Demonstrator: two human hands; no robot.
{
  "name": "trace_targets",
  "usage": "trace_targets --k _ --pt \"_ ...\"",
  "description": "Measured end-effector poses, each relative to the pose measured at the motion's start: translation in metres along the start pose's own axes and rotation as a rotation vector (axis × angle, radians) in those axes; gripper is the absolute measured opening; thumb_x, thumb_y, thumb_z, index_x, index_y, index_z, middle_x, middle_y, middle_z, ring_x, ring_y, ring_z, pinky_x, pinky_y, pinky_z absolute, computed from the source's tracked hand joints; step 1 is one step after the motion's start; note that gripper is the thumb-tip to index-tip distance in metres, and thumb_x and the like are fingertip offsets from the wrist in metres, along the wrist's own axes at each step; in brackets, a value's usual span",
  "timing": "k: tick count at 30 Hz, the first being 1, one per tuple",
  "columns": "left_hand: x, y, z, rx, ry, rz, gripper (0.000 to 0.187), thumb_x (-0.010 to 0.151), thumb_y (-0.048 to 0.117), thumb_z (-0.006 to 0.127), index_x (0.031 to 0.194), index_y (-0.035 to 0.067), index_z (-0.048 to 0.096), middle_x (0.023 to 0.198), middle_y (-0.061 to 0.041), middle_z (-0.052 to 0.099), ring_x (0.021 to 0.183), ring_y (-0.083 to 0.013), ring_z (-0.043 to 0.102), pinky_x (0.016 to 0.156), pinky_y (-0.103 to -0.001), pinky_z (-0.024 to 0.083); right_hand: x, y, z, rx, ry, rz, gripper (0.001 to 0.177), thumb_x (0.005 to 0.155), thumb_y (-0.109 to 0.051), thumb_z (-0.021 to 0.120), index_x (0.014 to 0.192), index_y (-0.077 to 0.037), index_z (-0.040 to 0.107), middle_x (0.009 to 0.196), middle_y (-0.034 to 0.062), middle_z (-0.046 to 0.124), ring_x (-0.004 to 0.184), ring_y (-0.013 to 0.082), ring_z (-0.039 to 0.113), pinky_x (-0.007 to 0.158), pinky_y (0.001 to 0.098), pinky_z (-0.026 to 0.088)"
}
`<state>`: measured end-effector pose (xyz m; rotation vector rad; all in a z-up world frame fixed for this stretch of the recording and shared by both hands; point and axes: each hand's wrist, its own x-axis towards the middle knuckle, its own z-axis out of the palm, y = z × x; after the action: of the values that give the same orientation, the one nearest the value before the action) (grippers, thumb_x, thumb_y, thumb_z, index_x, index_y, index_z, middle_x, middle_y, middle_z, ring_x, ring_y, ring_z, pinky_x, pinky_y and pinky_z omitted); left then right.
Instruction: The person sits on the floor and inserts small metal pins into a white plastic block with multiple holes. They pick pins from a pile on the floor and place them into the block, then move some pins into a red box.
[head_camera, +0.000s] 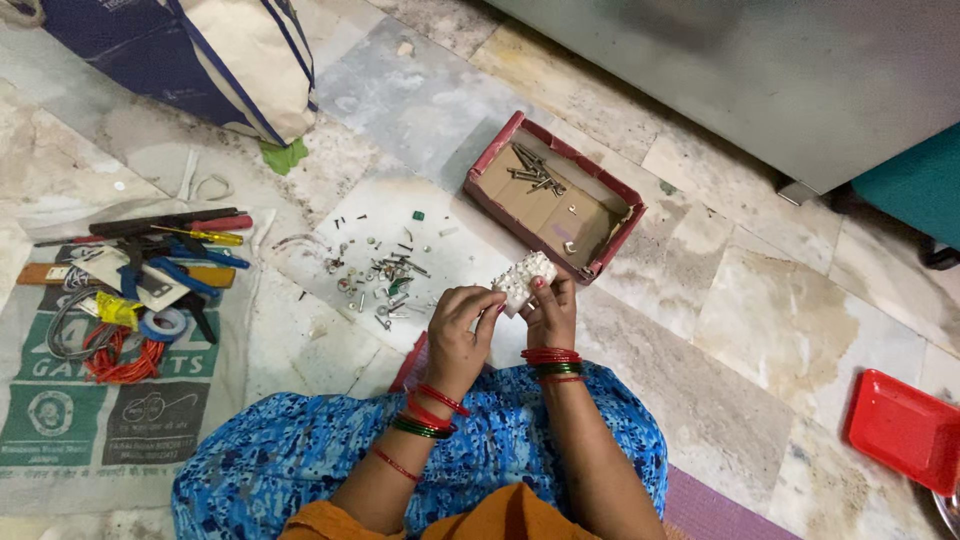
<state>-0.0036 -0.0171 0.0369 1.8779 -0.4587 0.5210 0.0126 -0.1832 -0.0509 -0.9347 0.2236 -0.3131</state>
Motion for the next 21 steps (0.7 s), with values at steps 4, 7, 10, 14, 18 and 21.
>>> trace_targets --k 4,7,10,14,18,21 --pt "-0.001 0.000 -0.003 0.041 -0.037 -0.008 0.013 0.091 0.004 0.072 0.103 0.006 0.075 0.100 -0.008 0.071 0.097 -0.0272 0.067 0.084 -0.038 0.056 -0.004 -0.006 0.007 -0.058 0.034 -0.029 0.037 0.095 -0.018 0.070 0.127 -0.010 0.052 0.121 0.0082 0.064 0.108 0.0226 0.067 0.086 0.0461 0.062" --pt "-0.002 -0.001 -0.002 0.022 -0.029 -0.025 0.012 0.091 0.005 0.073 0.102 0.007 0.076 0.099 -0.008 0.071 0.096 -0.0261 0.068 0.083 -0.037 0.057 -0.005 -0.006 0.008 -0.062 0.032 -0.038 0.039 0.094 -0.018 0.070 0.128 -0.012 0.052 0.122 0.0075 0.064 0.108 0.0220 0.067 0.086 0.0454 0.062" --pt "-0.004 -0.003 0.000 0.012 -0.017 -0.028 0.012 0.091 0.005 0.073 0.102 0.007 0.076 0.099 -0.008 0.071 0.097 -0.0254 0.068 0.083 -0.037 0.057 -0.002 -0.001 0.002 -0.016 0.034 -0.006 0.036 0.095 -0.018 0.070 0.126 -0.012 0.052 0.120 0.0081 0.064 0.107 0.0231 0.068 0.086 0.0460 0.062" --pt "-0.007 -0.004 0.005 -0.035 0.011 -0.016 0.011 0.090 0.005 0.075 0.101 0.007 0.076 0.099 -0.006 0.072 0.096 -0.0240 0.069 0.083 -0.036 0.057 0.004 0.008 -0.009 0.124 -0.002 0.042 0.029 0.097 -0.019 0.070 0.118 -0.012 0.052 0.118 0.0095 0.066 0.106 0.0260 0.070 0.087 0.0476 0.062" --pt "-0.010 -0.004 0.008 -0.028 0.019 -0.006 0.014 0.089 0.004 0.075 0.103 0.008 0.076 0.100 -0.006 0.072 0.095 -0.0240 0.068 0.082 -0.036 0.057 0.006 0.012 -0.015 0.137 0.005 0.069 0.025 0.098 -0.019 0.070 0.115 -0.013 0.053 0.116 0.0097 0.067 0.104 0.0265 0.070 0.087 0.0477 0.061" --pt "-0.010 -0.002 0.008 -0.010 0.023 0.004 0.014 0.089 0.004 0.075 0.103 0.008 0.076 0.100 -0.005 0.071 0.095 -0.0242 0.066 0.082 -0.037 0.056 0.003 0.010 -0.012 0.128 -0.003 0.061 0.026 0.097 -0.019 0.070 0.117 -0.013 0.053 0.116 0.0085 0.066 0.105 0.0253 0.070 0.087 0.0463 0.061"
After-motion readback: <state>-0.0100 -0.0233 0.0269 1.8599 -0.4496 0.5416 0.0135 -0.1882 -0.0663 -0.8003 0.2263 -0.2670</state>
